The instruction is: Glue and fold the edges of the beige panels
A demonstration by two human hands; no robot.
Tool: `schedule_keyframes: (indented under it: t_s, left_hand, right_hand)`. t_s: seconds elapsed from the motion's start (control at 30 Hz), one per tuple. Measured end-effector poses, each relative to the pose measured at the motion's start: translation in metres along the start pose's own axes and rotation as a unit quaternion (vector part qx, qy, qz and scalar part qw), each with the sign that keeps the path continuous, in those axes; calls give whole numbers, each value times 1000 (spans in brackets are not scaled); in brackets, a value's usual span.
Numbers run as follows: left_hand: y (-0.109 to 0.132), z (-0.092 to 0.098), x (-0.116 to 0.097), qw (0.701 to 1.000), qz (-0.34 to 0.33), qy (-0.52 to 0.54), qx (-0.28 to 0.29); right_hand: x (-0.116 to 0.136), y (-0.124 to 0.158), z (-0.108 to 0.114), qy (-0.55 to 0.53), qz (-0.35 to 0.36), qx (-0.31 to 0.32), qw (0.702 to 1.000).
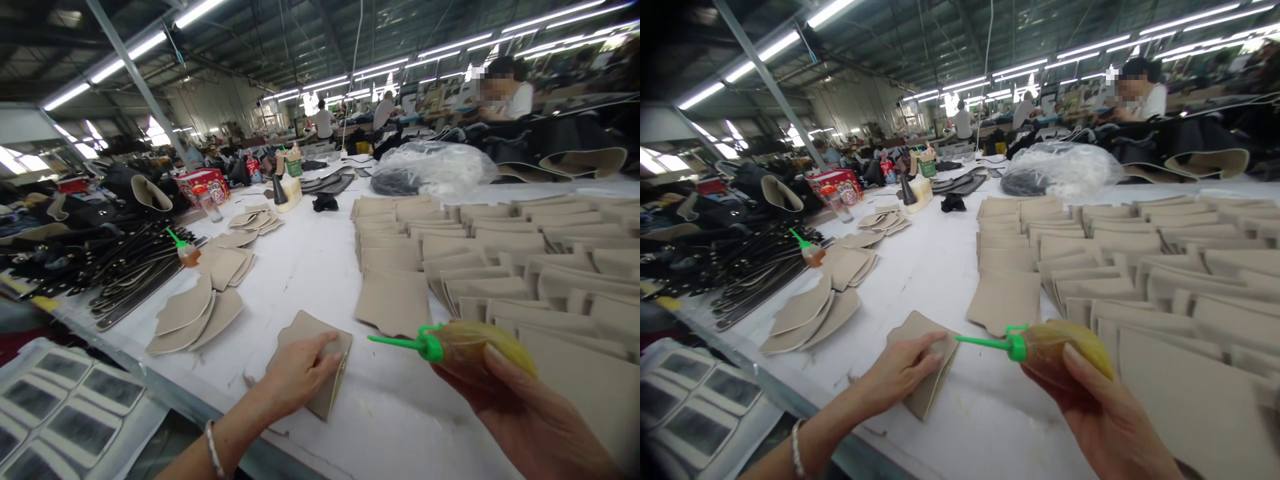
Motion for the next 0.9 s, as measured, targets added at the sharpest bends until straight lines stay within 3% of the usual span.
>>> schedule_keyframes:
  t_s: [0.1,0.17,0.33,0.47,0.6,0.7,0.8,0.9]
  left_hand:
    - [6,11,12,990,51,-67,-116]
    - [10,18,21,974,101,-134,-152]
    - [9,23,40,975,167,-110,-93]
    - [6,30,51,978,167,89,-84]
    - [7,40,56,906,203,365,-67]
    - [-1,41,50,838,188,495,-133]
    - [-19,24,32,777,201,561,-203]
    - [-44,-3,5,751,203,594,-203]
  right_hand:
    - [6,5,-4,-101,-57,-34,993]
    - [9,8,-8,-132,-72,-57,987]
    - [11,8,-7,-149,-71,-42,985]
    - [11,1,10,-185,-44,-13,982]
    - [20,-2,25,-220,-9,5,976]
    - [33,2,30,-216,47,10,975]
    - [45,6,37,-191,102,-6,976]
    - [56,8,46,-92,194,14,977]
Point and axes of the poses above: each hand's wrist, its own y-axis away from the middle knuckle, its own z-axis out of the back of the hand, x = y × z, the point moved 2 cm from there along -y, towards the middle knuckle, and after that the axes turned 13 degrees about -z, right-handed, at the moved point
